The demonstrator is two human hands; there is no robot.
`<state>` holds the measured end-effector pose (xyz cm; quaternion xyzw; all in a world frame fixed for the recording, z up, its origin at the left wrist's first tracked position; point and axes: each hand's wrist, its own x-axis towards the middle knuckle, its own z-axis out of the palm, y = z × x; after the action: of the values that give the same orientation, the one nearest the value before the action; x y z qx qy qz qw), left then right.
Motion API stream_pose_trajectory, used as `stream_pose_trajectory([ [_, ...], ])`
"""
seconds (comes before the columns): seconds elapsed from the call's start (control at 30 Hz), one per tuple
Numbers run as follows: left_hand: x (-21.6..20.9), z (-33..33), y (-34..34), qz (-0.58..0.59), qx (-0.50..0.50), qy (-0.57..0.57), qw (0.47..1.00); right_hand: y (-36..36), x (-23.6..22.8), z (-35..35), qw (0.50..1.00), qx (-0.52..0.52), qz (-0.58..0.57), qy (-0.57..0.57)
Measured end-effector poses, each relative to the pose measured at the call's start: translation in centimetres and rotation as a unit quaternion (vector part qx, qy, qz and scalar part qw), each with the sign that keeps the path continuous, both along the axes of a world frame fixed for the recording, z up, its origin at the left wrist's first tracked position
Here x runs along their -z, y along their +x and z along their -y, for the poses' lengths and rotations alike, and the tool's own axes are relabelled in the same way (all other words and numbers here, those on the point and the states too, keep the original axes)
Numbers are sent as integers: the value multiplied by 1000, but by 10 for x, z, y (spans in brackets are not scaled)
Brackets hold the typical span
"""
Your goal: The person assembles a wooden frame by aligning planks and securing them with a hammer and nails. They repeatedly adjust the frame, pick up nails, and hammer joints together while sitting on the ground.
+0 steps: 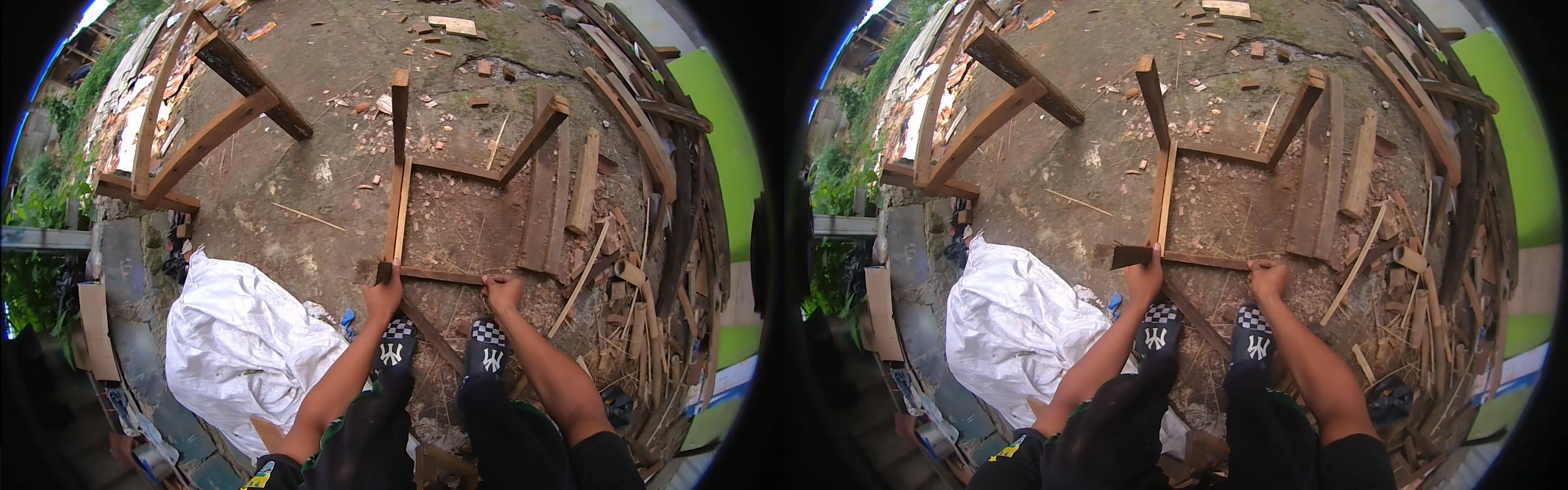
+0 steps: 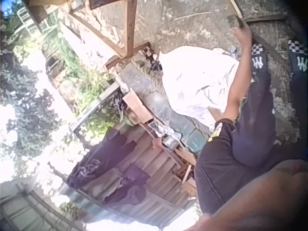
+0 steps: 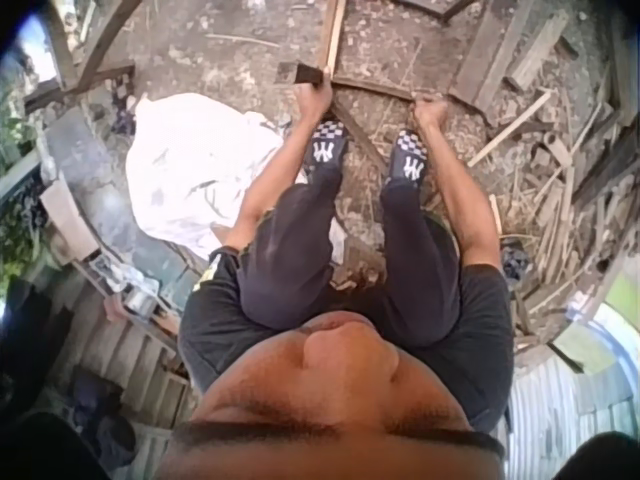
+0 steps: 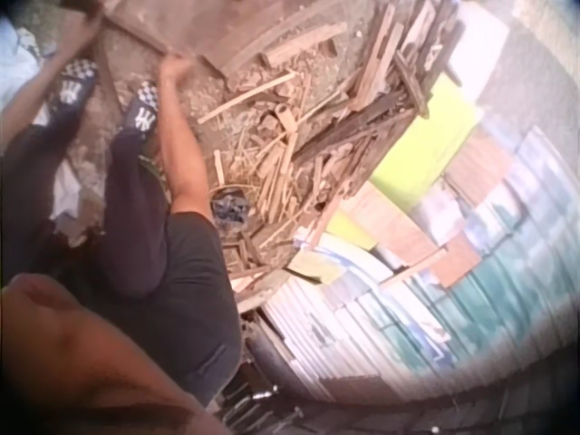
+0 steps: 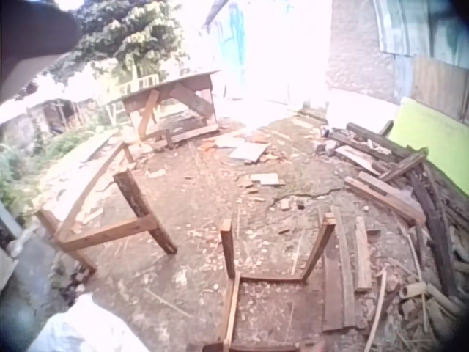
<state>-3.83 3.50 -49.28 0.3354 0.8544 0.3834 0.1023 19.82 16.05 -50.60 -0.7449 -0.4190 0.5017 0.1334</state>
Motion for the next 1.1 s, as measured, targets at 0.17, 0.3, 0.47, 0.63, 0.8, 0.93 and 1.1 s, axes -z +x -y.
stream_pose_trajectory([
  [0.17, -7, -7, 14, 75, -5, -3, 997, 19, 15, 3, 999, 21, -25, 26],
  [0.3, -3, -9, 13, 31, -5, 34, 999, 23, 18, 0, 999, -8, -36, 9],
  [0.47, 3, -1, 5, 59, -22, 12, 998, 19, -12, 9, 986, -3, -134, -95],
  [0.63, 8, -2, 5, 68, 7, 28, 997, 32, -21, 13, 969, 86, -211, -98],
  [0.8, 17, 2, -6, 87, 12, 12, 996, 23, -36, 16, 979, 21, -182, -92],
  [0.93, 13, 2, -10, 178, 32, -3, 983, 35, -36, 11, 976, -15, -186, -108],
  [1.1, 21, 8, -12, 162, 49, -1, 986, 72, -31, -6, 966, 43, -224, -122],
])
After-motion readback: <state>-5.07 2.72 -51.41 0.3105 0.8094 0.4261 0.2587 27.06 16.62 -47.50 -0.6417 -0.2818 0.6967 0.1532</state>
